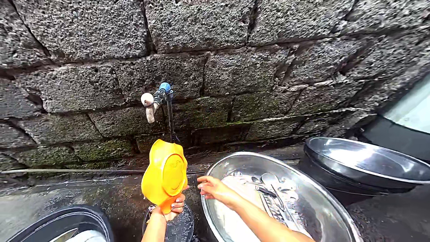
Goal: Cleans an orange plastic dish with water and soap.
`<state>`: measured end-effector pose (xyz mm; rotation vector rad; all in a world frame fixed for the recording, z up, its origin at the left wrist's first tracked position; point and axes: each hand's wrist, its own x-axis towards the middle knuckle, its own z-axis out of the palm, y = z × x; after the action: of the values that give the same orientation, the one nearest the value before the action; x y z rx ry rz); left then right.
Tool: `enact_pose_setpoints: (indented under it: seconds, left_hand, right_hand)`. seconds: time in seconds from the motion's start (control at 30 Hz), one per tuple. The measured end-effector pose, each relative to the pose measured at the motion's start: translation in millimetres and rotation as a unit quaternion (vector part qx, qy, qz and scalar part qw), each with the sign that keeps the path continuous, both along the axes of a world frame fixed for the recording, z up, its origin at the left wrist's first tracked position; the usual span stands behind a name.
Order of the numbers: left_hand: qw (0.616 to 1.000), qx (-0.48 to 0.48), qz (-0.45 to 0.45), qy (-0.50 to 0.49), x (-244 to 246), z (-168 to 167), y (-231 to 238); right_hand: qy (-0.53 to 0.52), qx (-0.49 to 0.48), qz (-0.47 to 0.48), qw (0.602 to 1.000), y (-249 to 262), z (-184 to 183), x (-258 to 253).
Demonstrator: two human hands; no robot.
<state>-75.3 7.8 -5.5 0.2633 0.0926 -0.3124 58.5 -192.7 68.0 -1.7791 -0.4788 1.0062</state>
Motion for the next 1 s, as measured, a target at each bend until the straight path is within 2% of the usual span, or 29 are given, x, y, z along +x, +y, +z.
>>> enact_pose_setpoints:
  seconds: [0.1, 0.17, 0.2, 0.27, 0.3, 0.37, 0.43, 0.63, 0.83, 1.0]
  left_hand:
    - [0.988, 0.050, 0.066, 0.133, 5, 18, -20]
    - [0.957, 0.148, 0.117, 0.222, 10, 34, -39]
    - [0.925, 0.250, 0.147, 0.246, 16, 42, -49]
    - [0.820, 0.472, 0.205, 0.253, 28, 44, -59]
    - [0.779, 0.528, 0.224, 0.251, 33, 40, -57]
    - [0.727, 0.580, 0.263, 0.257, 42, 36, -55]
    - [0.699, 0.591, 0.298, 0.269, 49, 39, -56]
    - [0.655, 0.651, 0.329, 0.196, 54, 49, -64]
    - [0.689, 0.634, 0.311, 0.164, 50, 57, -64]
    - [0.678, 0.634, 0.336, 0.161, 47, 55, -58]
  right_hand:
    - [0.126, 0.053, -0.106, 0.985, -5, -7, -16]
    - [0.191, 0.103, -0.127, 0.968, -3, 3, -17]
    - [0.210, 0.133, -0.124, 0.961, -4, 9, -13]
    - [0.225, 0.185, -0.120, 0.949, -9, 19, 2]
    - [0.221, 0.205, -0.126, 0.945, -14, 22, 10]
    - [0.211, 0.220, -0.148, 0.941, -25, 24, 27]
    - [0.191, 0.191, -0.181, 0.946, -33, 23, 44]
    - [0.124, 0.156, -0.295, 0.934, -41, 18, 56]
    - [0.112, 0.164, -0.323, 0.925, -41, 10, 58]
    - [0.124, 0.178, -0.311, 0.925, -35, 5, 56]
